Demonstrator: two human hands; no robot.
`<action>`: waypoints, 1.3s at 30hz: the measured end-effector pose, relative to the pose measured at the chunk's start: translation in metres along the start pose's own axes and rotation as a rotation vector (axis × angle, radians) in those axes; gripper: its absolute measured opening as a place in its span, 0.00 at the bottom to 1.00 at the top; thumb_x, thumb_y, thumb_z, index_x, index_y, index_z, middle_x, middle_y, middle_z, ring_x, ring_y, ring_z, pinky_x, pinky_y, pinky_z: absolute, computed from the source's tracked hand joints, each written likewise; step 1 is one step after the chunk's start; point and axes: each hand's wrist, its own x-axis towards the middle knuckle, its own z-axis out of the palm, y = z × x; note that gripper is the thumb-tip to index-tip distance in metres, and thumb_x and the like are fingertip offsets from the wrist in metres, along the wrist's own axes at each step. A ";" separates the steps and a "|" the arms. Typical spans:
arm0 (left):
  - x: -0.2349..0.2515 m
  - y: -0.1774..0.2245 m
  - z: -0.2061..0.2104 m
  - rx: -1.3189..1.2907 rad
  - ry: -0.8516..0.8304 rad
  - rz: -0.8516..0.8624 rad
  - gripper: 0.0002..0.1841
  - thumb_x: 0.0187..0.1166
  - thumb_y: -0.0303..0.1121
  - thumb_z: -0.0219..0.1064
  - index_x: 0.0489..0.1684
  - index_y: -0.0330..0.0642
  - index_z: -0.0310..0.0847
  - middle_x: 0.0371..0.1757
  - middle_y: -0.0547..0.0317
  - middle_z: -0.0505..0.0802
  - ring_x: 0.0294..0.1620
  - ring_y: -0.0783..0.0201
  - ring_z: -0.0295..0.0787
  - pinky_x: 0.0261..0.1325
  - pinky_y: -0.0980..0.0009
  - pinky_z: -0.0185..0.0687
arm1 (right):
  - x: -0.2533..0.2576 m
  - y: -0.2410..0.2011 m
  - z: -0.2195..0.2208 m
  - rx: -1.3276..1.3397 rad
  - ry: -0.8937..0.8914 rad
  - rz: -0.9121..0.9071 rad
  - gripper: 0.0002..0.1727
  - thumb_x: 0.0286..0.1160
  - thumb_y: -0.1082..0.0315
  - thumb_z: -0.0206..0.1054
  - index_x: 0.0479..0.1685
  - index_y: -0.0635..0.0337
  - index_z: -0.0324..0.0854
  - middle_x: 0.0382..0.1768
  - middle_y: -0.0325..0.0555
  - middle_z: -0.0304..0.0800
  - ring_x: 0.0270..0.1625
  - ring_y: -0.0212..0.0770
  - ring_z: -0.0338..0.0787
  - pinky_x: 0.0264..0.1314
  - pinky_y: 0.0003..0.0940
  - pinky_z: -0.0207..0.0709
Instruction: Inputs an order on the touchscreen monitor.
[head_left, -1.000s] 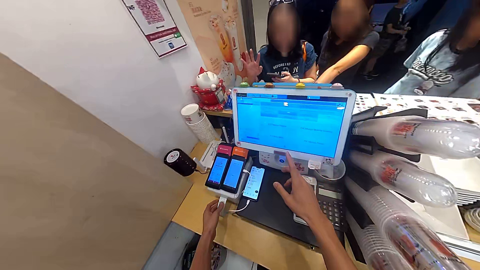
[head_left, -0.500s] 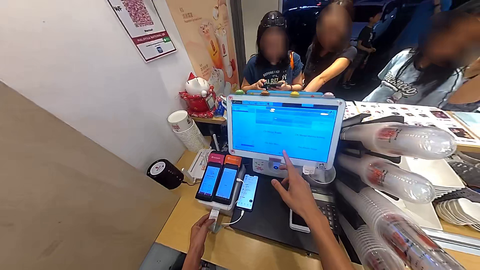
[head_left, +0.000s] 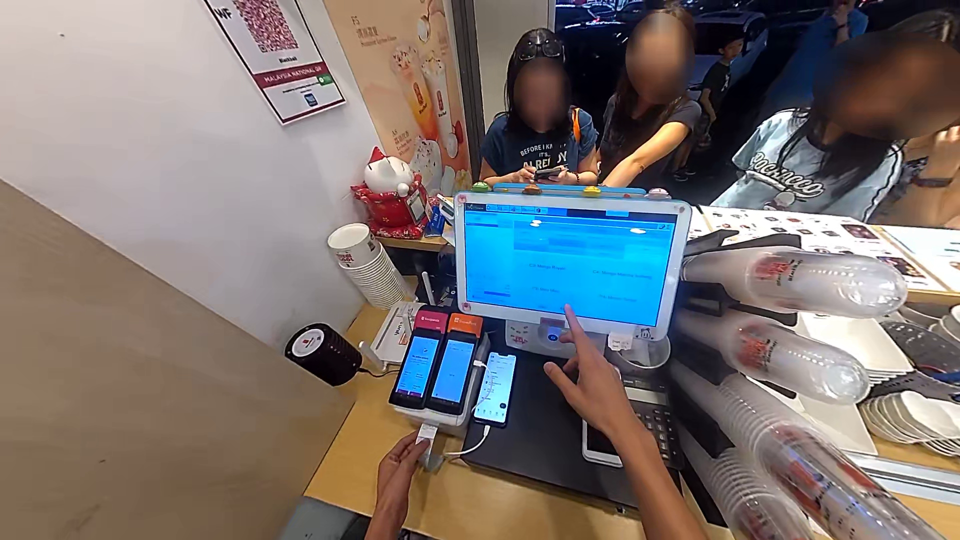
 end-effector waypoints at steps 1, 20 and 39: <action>0.001 0.000 0.001 -0.004 0.008 -0.002 0.16 0.74 0.26 0.72 0.57 0.28 0.85 0.47 0.44 0.94 0.44 0.57 0.92 0.51 0.59 0.88 | 0.000 0.000 0.001 -0.002 -0.003 -0.006 0.47 0.80 0.40 0.62 0.98 0.38 0.43 0.72 0.35 0.84 0.41 0.32 0.91 0.46 0.38 0.89; -0.010 -0.015 0.008 0.022 0.058 -0.060 0.16 0.83 0.39 0.69 0.47 0.31 0.86 0.33 0.50 0.93 0.33 0.61 0.90 0.42 0.61 0.88 | 0.067 -0.059 -0.045 -0.375 0.305 0.020 0.49 0.76 0.31 0.60 0.96 0.39 0.50 0.25 0.44 0.88 0.25 0.51 0.87 0.28 0.54 0.80; -0.003 -0.009 0.005 -0.036 0.017 -0.018 0.10 0.82 0.31 0.67 0.48 0.31 0.86 0.38 0.47 0.93 0.36 0.59 0.89 0.41 0.60 0.86 | 0.032 -0.033 0.002 -0.368 0.060 -0.005 0.46 0.79 0.29 0.54 0.96 0.32 0.48 0.39 0.45 0.93 0.33 0.49 0.90 0.38 0.54 0.83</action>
